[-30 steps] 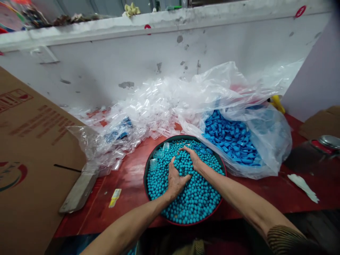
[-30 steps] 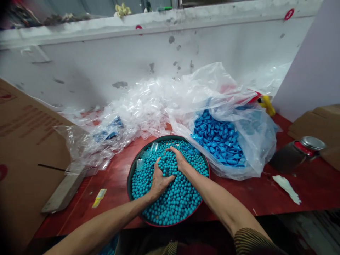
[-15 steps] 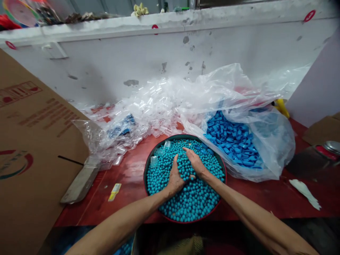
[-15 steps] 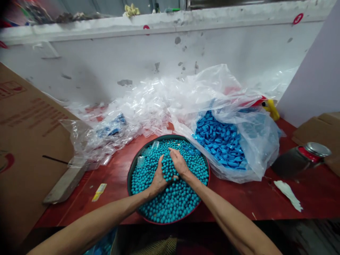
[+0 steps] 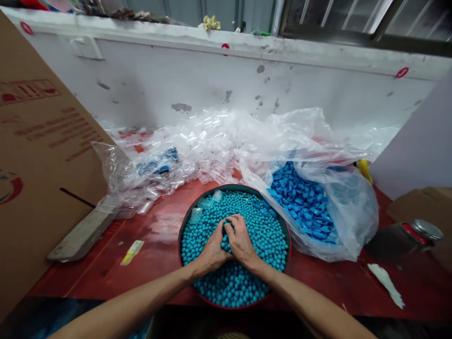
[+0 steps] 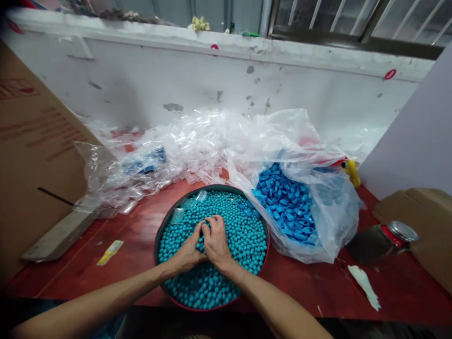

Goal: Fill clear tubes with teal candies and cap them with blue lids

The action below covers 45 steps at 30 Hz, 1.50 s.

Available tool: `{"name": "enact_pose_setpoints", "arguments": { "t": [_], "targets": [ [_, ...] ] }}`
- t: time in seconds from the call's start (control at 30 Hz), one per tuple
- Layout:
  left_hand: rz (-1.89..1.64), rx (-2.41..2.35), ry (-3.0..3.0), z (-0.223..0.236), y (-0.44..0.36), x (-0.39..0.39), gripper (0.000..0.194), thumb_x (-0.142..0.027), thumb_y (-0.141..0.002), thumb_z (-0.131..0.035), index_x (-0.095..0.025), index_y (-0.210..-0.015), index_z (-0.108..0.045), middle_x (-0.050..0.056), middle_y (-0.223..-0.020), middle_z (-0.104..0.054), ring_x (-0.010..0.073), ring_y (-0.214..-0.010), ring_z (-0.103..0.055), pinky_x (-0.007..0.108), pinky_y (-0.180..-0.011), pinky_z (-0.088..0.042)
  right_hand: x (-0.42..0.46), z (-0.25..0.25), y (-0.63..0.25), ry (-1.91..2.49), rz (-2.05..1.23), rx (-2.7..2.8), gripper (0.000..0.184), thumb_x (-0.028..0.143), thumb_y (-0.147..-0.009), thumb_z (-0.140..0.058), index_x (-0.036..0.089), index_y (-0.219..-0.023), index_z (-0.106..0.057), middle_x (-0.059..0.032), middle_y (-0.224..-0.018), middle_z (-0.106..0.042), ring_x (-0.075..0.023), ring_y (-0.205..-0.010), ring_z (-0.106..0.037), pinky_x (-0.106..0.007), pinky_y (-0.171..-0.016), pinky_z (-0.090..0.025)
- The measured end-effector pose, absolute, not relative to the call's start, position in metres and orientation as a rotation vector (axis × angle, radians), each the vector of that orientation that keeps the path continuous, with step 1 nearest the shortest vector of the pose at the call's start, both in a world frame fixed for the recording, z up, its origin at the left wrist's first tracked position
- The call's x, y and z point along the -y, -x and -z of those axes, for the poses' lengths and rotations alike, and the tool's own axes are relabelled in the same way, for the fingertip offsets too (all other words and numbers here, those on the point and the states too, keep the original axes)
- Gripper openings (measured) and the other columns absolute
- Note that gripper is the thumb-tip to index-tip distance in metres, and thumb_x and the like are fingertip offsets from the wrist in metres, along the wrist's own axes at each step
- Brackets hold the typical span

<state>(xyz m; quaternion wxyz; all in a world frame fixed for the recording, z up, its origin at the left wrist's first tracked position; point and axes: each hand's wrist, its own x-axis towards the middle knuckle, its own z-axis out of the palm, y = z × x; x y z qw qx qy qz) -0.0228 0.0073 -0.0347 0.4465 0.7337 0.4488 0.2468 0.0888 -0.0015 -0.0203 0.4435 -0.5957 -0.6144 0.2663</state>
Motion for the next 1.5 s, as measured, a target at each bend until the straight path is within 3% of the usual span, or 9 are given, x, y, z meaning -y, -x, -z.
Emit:
{"name": "enact_pose_setpoints", "arguments": {
  "t": [0.27, 0.4, 0.57, 0.67, 0.87, 0.93, 1.03, 1.17, 1.5],
  "targets": [
    [-0.590, -1.166, -1.871, 0.036, 0.027, -0.005, 0.099, -0.028, -0.049, -0.070, -0.015, -0.130, -0.014, 0.015, -0.135, -0.024, 0.0268, -0.124, -0.024, 0.042, -0.102, -0.022, 0.011, -0.008, -0.106, 1.460, -0.725, 1.799, 0.035, 0.030, -0.081, -0.045, 0.018, -0.113, -0.052, -0.0091, -0.125, -0.040, -0.0200, -0.116, -0.035, -0.035, -0.099, -0.029],
    [-0.513, -1.261, -1.939, 0.033, 0.029, -0.001, 0.097, -0.023, -0.051, -0.069, -0.014, -0.131, -0.015, 0.015, -0.135, -0.024, 0.0267, -0.124, -0.024, 0.042, -0.102, -0.021, -0.002, -0.012, -0.142, 1.582, -0.459, 1.978, 0.029, 0.025, -0.081, -0.045, 0.020, -0.107, -0.056, -0.0079, -0.118, -0.049, -0.0191, -0.109, -0.043, -0.033, -0.095, -0.033],
    [-0.446, -1.274, -1.971, 0.026, 0.037, 0.004, 0.094, -0.023, -0.053, -0.067, -0.014, -0.131, -0.016, 0.014, -0.134, -0.026, 0.0251, -0.123, -0.026, 0.039, -0.102, -0.022, -0.037, 0.011, -0.192, 1.956, -0.194, 1.959, 0.032, 0.018, -0.081, -0.041, 0.012, -0.109, -0.053, -0.0147, -0.116, -0.048, -0.0221, -0.107, -0.044, -0.035, -0.091, -0.034],
    [-0.476, -1.266, -1.996, 0.021, 0.045, 0.009, 0.085, -0.022, -0.058, -0.064, -0.016, -0.130, -0.019, 0.012, -0.133, -0.027, 0.0237, -0.122, -0.028, 0.038, -0.101, -0.024, -0.040, 0.027, -0.200, 1.944, -0.255, 2.002, 0.030, 0.015, -0.080, -0.041, 0.011, -0.105, -0.055, -0.0147, -0.108, -0.053, -0.0228, -0.104, -0.045, -0.037, -0.092, -0.033],
    [-0.599, -1.348, -2.124, 0.009, 0.048, 0.023, 0.044, -0.022, -0.073, -0.050, -0.017, -0.116, -0.040, 0.008, -0.114, -0.046, 0.0197, -0.108, -0.041, 0.036, -0.095, -0.032, -0.021, 0.018, -0.206, 1.615, -0.368, 2.113, 0.024, 0.021, -0.082, -0.041, 0.018, -0.098, -0.058, -0.0050, -0.105, -0.056, -0.0140, -0.097, -0.051, -0.025, -0.089, -0.036],
    [-0.598, -1.364, -2.173, 0.009, 0.045, 0.026, 0.039, -0.023, -0.075, -0.048, -0.019, -0.113, -0.042, 0.007, -0.109, -0.049, 0.0197, -0.102, -0.044, 0.036, -0.091, -0.035, -0.024, 0.007, -0.231, 1.598, -0.225, 1.980, 0.027, 0.024, -0.083, -0.039, 0.016, -0.102, -0.056, -0.0077, -0.107, -0.054, -0.0162, -0.100, -0.049, -0.028, -0.091, -0.035],
    [-0.511, -1.404, -2.263, 0.010, 0.039, 0.028, 0.037, -0.024, -0.076, -0.048, -0.020, -0.113, -0.043, 0.006, -0.103, -0.051, 0.0206, -0.097, -0.046, 0.036, -0.086, -0.037, -0.033, -0.001, -0.283, 1.996, 0.023, 1.701, 0.035, 0.029, -0.081, -0.042, 0.011, -0.110, -0.051, -0.0151, -0.112, -0.050, -0.0237, -0.106, -0.044, -0.036, -0.091, -0.032],
    [-0.347, -1.472, -2.367, 0.007, 0.032, 0.028, 0.032, -0.024, -0.077, -0.046, -0.020, -0.109, -0.047, 0.006, -0.096, -0.051, 0.0209, -0.090, -0.047, 0.034, -0.080, -0.038, -0.042, 0.009, -0.329, 2.452, -0.031, 1.446, 0.051, 0.043, -0.078, -0.043, 0.007, -0.115, -0.047, -0.0235, -0.114, -0.045, -0.0326, -0.104, -0.044, -0.045, -0.082, -0.035],
    [-0.218, -1.521, -2.342, 0.006, 0.027, 0.020, 0.034, -0.023, -0.076, -0.047, -0.021, -0.110, -0.043, 0.004, -0.098, -0.050, 0.0185, -0.091, -0.049, 0.029, -0.076, -0.040, -0.043, 0.010, -0.311, 2.164, -0.152, 1.616, 0.029, 0.035, -0.076, -0.045, 0.016, -0.093, -0.060, -0.0071, -0.094, -0.060, -0.0177, -0.088, -0.055, -0.027, -0.079, -0.040]
  ]
}}
